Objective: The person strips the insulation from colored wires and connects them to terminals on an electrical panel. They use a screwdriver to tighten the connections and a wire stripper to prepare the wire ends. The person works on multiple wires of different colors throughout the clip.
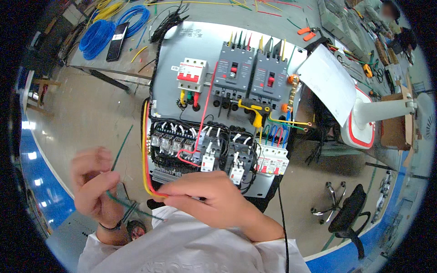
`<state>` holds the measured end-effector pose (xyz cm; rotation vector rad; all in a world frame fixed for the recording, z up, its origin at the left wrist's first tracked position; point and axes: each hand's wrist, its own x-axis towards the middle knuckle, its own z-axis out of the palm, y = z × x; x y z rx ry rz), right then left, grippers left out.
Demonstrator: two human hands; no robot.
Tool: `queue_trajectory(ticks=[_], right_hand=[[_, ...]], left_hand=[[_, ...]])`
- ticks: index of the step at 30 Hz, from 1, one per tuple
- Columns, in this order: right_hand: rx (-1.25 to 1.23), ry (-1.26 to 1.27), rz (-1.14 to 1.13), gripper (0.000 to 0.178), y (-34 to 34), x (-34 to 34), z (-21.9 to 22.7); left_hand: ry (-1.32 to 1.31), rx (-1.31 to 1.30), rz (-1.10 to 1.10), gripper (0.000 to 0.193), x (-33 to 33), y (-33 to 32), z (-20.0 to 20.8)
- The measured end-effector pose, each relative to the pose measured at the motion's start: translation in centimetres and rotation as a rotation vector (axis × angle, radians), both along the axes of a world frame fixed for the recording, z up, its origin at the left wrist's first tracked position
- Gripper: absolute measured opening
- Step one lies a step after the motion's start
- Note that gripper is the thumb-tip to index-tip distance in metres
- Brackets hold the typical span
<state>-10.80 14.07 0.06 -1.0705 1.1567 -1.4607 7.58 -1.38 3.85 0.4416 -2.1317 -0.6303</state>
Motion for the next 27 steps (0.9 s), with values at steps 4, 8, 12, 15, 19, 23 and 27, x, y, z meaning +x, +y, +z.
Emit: queue_trajectory(ticks=[4, 8, 12, 15, 19, 23, 27], right_hand=[[-0.093, 0.19, -0.126, 0.017, 0.4, -1.4, 1.5], [-0.149, 0.551, -0.285, 0.016, -2.5, -1.7, 1.2], [-0.063, 1.026, -0.322, 0.014, -6.0, -2.0, -1.0], [0.051, 1.14, -0.282, 0.016, -7.3, -1.6, -3.2], [0.18, 1.209, -0.17, 0.018, -7.1, -1.6, -4.1], [0.175, 1.196, -0.177, 0.018, -7.0, -1.3, -4.6], [0.213, 1.226, -0.153, 0.016, -7.0, -1.3, -4.4]], left_hand=[[-0.014, -0.075, -0.037, 0.017, 2.9, -2.1, 2.4], [0.05, 0.067, -0.034, 0.022, 4.5, -3.3, 0.8], [0.216, 0.237, -0.041, 0.021, 3.4, -4.0, -0.9], [0.255, 0.312, -0.008, 0.021, 3.1, -3.9, -1.6], [0.163, 0.456, -0.045, 0.024, 3.5, -4.0, -2.3], [0.28, 0.713, -0.174, 0.027, 3.0, -3.8, -4.5], [0.218, 0.815, -0.216, 0.028, 2.2, -3.5, -5.2]])
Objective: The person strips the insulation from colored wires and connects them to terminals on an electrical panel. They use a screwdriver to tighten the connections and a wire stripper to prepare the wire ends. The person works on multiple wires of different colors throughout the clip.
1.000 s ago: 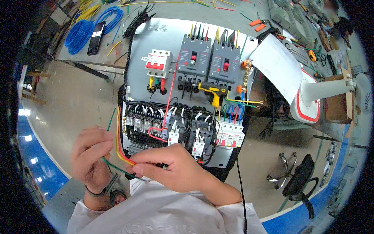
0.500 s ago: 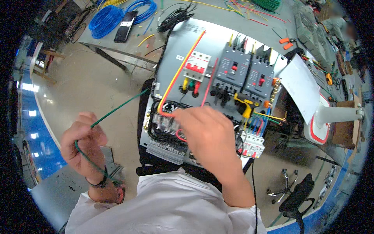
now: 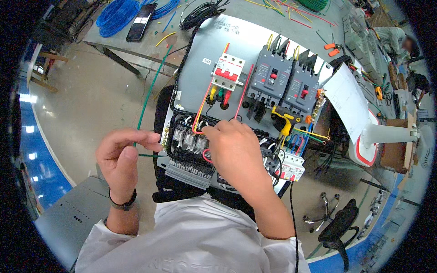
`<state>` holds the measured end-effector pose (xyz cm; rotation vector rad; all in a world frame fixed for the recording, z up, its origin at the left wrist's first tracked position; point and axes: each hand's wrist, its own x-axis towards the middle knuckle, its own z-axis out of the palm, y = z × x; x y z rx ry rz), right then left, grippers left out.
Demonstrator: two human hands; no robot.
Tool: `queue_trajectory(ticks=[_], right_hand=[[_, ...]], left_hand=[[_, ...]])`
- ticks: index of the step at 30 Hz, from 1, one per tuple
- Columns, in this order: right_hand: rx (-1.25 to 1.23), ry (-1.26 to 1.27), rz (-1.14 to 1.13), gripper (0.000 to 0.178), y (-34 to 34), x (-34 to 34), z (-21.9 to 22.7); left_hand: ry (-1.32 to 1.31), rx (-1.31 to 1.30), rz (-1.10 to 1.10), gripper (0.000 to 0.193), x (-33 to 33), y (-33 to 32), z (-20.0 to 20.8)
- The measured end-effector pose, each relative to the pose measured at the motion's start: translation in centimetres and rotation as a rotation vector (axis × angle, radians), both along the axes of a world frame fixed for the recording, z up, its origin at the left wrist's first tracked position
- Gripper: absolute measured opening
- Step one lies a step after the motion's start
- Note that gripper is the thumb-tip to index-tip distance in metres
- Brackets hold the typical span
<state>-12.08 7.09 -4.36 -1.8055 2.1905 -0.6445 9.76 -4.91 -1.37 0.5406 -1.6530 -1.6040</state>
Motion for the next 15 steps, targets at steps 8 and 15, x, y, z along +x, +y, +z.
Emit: queue_trajectory(ticks=[8, 15], right_hand=[[0.054, 0.039, -0.057, 0.026, -0.2, -0.2, 0.2], [-0.02, 0.102, -0.016, 0.023, -0.2, -0.1, 0.3]], left_hand=[[0.096, 0.151, -0.003, 0.026, -1.1, -1.1, -0.7], [0.099, 0.435, 0.046, 0.028, -2.6, -3.1, -3.2]])
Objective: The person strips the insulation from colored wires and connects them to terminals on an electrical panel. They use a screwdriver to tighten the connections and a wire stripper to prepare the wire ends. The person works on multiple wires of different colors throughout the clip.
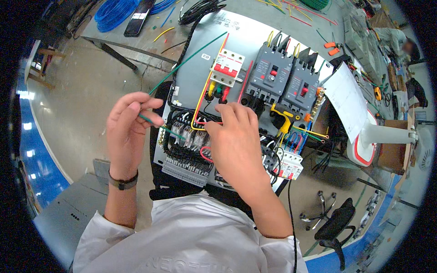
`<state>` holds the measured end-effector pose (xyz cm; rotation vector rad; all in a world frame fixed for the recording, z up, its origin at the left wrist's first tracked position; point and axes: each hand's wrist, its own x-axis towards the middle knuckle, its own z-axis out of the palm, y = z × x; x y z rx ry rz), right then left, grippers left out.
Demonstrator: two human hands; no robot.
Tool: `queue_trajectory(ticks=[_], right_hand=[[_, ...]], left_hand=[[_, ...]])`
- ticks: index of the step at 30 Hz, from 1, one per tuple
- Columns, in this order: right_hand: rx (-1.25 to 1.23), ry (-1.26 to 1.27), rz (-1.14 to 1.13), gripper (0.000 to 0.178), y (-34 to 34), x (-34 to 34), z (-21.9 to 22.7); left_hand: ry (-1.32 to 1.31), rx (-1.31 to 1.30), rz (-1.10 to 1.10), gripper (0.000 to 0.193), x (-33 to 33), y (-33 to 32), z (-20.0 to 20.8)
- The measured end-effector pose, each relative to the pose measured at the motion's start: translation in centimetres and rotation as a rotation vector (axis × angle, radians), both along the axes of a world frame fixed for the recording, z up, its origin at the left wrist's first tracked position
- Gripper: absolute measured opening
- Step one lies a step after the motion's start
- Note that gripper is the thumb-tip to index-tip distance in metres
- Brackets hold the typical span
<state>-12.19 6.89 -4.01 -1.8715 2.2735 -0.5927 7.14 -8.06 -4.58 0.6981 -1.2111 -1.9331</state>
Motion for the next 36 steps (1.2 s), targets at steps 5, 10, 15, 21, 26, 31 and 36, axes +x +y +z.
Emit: queue_trajectory(ticks=[5, 10, 15, 21, 26, 31, 36], right_hand=[[0.05, 0.081, 0.012, 0.022, -0.2, 0.3, -0.3], [0.048, 0.02, 0.003, 0.023, -0.1, 0.2, -0.4], [-0.067, -0.134, -0.013, 0.02, 1.3, -0.7, 1.0], [-0.27, -0.376, -0.208, 0.018, 4.3, -1.7, 3.3], [-0.561, -0.61, -0.321, 0.024, 7.4, -2.2, 4.3], [-0.704, -0.649, -0.295, 0.023, 8.6, -2.1, 4.4], [-0.567, -0.532, -0.242, 0.027, 8.5, -1.5, 4.6]], left_hand=[[0.021, 0.172, -0.038, 0.028, -1.3, -0.7, -3.0], [0.036, 0.277, -0.031, 0.027, -1.7, -1.1, -5.0], [0.079, 0.385, 0.004, 0.025, -0.8, -1.7, -6.1], [0.117, 0.451, 0.07, 0.025, -0.3, -1.7, -6.8], [0.047, 0.412, -0.076, 0.024, -1.6, -1.1, -6.3], [-0.3, 0.062, -0.189, 0.024, -3.3, -0.5, -5.8], [-0.532, -0.403, -0.109, 0.026, -3.3, 0.5, -7.0]])
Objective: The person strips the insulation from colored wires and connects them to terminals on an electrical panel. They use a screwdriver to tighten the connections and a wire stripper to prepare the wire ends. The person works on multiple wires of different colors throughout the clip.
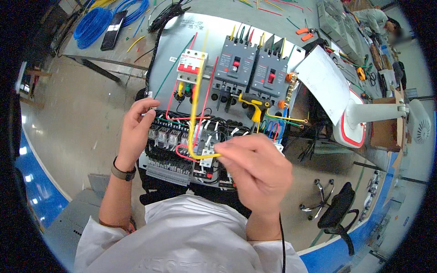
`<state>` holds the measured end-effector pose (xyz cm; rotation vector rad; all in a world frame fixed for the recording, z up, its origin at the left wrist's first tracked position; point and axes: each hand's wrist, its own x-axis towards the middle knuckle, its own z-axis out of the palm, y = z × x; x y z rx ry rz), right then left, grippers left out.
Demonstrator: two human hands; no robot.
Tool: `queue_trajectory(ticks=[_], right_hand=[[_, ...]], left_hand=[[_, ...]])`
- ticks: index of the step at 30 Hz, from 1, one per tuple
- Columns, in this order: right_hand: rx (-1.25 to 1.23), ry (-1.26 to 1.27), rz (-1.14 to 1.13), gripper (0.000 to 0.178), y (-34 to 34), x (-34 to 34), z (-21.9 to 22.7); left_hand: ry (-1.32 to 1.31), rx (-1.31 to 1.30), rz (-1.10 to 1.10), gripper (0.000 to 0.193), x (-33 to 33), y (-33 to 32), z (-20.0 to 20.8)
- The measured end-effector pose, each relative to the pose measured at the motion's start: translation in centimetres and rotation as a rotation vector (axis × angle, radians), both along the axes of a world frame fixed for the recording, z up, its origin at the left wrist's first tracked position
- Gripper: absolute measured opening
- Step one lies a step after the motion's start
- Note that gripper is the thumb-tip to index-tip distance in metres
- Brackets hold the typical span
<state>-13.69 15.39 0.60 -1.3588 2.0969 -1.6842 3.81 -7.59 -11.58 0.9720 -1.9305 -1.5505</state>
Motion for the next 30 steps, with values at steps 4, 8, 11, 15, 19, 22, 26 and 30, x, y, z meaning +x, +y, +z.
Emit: queue_trajectory(ticks=[4, 8, 11, 15, 19, 22, 26, 30], right_hand=[[0.045, 0.002, 0.054, 0.027, -0.2, 0.8, -1.0], [0.032, -0.028, 0.097, 0.027, -0.1, 1.2, -1.4], [-0.011, -0.049, 0.045, 0.028, 0.1, 1.1, -1.4], [-0.083, -0.122, -0.027, 0.025, 0.7, 0.8, -1.5], [-0.144, -0.248, -0.076, 0.028, 1.2, 1.1, -2.1], [-0.1, -0.194, 0.01, 0.032, 0.7, 1.9, -1.8], [-0.148, -0.02, 0.119, 0.038, -1.4, 3.1, -2.6], [-0.046, -0.033, 0.136, 0.032, -1.3, 3.8, -2.2]], left_hand=[[-0.006, -0.031, -0.001, 0.027, 0.3, 0.6, 0.2], [-0.042, -0.078, -0.039, 0.029, 0.4, 1.4, 0.9], [-0.019, -0.22, -0.009, 0.029, 0.6, 1.4, 0.6], [0.03, -0.145, 0.056, 0.031, 0.9, 1.2, 1.1], [0.177, 0.01, 0.116, 0.019, 1.6, 2.9, 5.3], [0.205, -0.073, -0.137, 0.023, 1.8, 5.4, 10.4], [0.375, 0.126, -0.312, 0.031, 0.2, 7.7, 13.1], [0.456, 0.294, -0.221, 0.027, 0.3, 7.9, 12.1]])
